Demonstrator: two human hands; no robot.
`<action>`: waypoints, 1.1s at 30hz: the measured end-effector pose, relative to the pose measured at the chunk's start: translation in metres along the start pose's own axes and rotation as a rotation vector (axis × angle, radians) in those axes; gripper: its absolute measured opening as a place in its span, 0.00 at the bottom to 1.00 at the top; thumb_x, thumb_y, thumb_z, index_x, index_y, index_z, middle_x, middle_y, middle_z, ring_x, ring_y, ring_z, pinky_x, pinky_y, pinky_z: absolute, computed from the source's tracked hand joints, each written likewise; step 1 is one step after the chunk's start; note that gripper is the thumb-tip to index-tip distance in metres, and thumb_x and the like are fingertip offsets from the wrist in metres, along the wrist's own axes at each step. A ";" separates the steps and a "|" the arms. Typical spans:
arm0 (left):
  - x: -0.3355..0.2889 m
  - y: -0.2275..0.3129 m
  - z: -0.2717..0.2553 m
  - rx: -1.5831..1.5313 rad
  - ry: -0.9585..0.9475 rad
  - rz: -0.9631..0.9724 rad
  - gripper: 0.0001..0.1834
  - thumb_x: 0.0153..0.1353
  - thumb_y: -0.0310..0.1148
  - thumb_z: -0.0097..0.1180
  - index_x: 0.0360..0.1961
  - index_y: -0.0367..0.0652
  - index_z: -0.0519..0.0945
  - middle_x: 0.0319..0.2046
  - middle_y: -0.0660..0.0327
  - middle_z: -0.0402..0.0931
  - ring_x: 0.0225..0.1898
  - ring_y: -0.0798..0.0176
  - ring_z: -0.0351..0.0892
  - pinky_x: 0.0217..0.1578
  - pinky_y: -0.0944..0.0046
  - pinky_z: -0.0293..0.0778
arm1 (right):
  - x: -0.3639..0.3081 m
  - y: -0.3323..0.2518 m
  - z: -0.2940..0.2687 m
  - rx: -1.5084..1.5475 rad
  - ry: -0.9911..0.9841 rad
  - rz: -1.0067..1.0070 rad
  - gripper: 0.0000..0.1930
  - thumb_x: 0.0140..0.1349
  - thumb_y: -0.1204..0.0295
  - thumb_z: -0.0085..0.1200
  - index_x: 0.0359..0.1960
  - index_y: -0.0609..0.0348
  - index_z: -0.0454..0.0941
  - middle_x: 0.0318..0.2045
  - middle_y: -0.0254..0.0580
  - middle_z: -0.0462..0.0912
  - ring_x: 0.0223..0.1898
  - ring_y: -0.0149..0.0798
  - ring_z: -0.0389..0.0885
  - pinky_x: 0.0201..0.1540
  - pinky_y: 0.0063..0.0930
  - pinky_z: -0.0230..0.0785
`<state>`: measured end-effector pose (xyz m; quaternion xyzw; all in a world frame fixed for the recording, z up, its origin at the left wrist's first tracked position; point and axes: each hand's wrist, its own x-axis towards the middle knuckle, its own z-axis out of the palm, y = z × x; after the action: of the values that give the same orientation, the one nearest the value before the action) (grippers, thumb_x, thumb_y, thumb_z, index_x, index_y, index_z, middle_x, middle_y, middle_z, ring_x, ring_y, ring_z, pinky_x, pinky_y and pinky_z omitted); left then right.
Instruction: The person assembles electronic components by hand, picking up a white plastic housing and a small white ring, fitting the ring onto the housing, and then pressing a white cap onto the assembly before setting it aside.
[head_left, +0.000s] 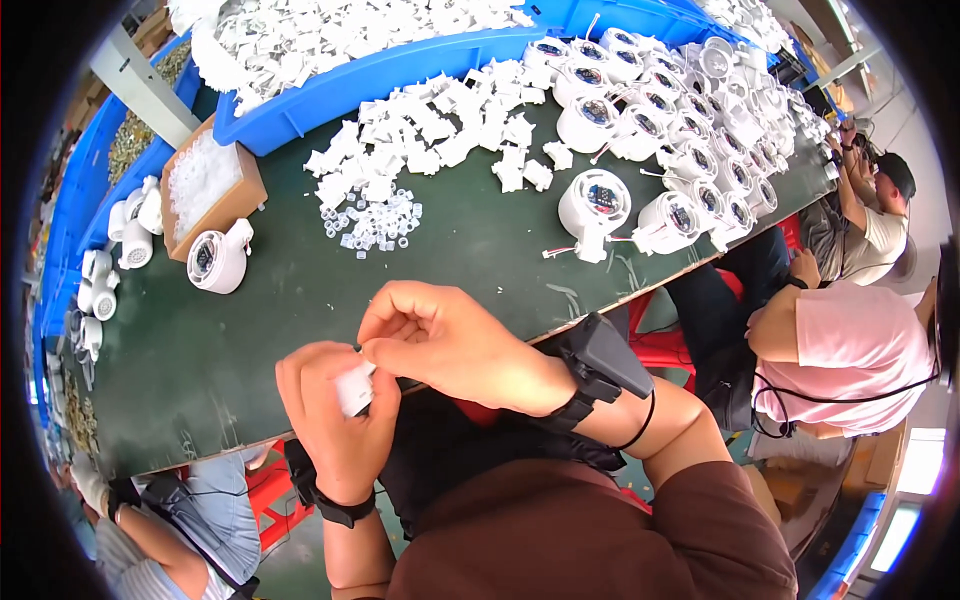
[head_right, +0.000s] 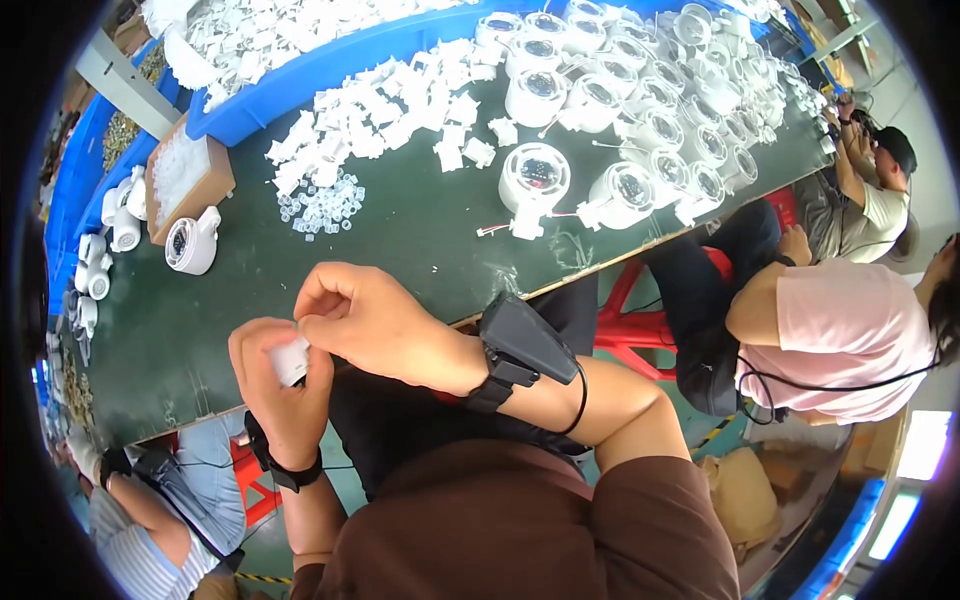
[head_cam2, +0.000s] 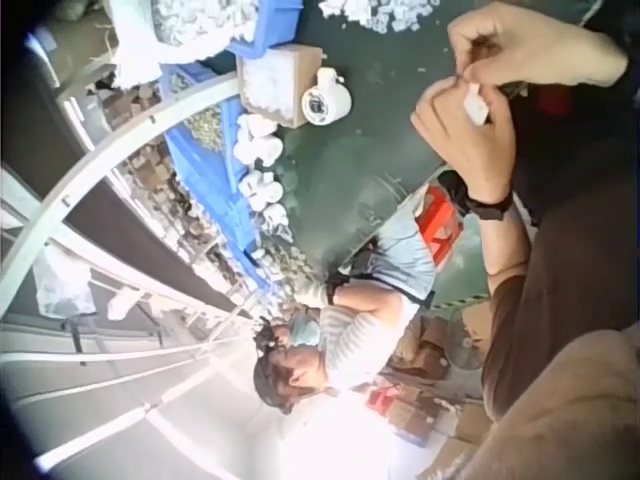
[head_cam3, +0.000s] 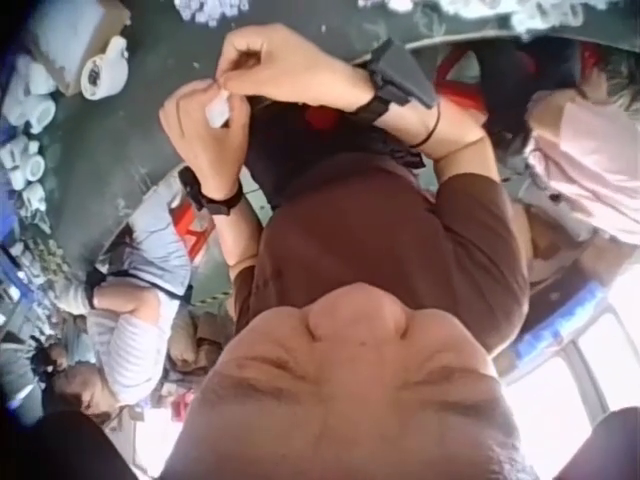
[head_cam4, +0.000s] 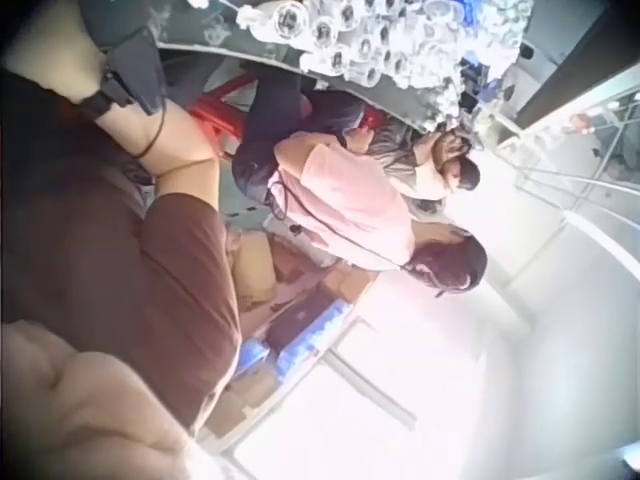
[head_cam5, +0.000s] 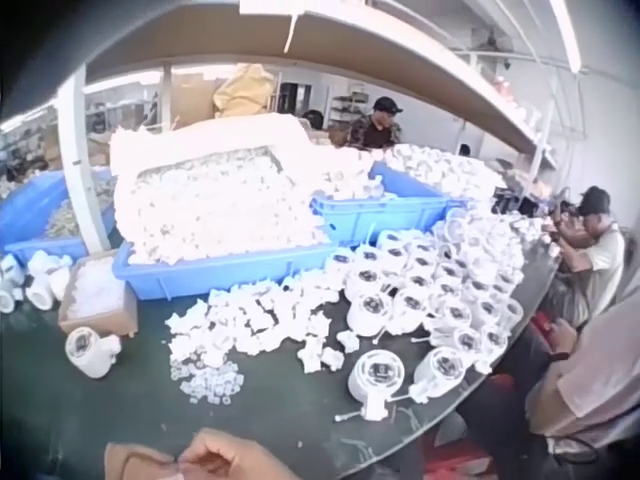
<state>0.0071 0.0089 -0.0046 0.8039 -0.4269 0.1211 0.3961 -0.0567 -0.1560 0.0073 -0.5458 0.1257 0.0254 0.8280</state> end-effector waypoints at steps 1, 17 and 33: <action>-0.001 0.003 0.001 -0.017 0.032 -0.024 0.20 0.49 0.20 0.69 0.43 0.42 0.77 0.43 0.54 0.76 0.44 0.48 0.75 0.45 0.54 0.73 | -0.001 0.001 0.000 0.002 0.000 -0.003 0.05 0.69 0.76 0.59 0.42 0.66 0.80 0.40 0.37 0.84 0.42 0.25 0.81 0.44 0.22 0.76; -0.002 -0.007 -0.005 -0.047 -0.043 0.032 0.15 0.49 0.20 0.70 0.38 0.41 0.81 0.43 0.55 0.78 0.42 0.53 0.75 0.44 0.57 0.72 | -0.011 0.026 0.007 -0.144 0.133 -0.191 0.07 0.75 0.78 0.49 0.48 0.65 0.79 0.40 0.37 0.83 0.41 0.27 0.81 0.44 0.23 0.73; -0.005 -0.007 -0.003 -0.063 0.012 0.006 0.16 0.49 0.19 0.70 0.39 0.43 0.80 0.44 0.55 0.77 0.44 0.53 0.75 0.44 0.58 0.73 | -0.067 -0.071 -0.123 -1.555 0.734 -0.366 0.31 0.57 0.57 0.71 0.60 0.57 0.77 0.46 0.52 0.83 0.51 0.53 0.80 0.56 0.41 0.72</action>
<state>0.0099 0.0164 -0.0083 0.7890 -0.4303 0.1136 0.4236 -0.1312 -0.2901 0.0409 -0.9406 0.2414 -0.2065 0.1200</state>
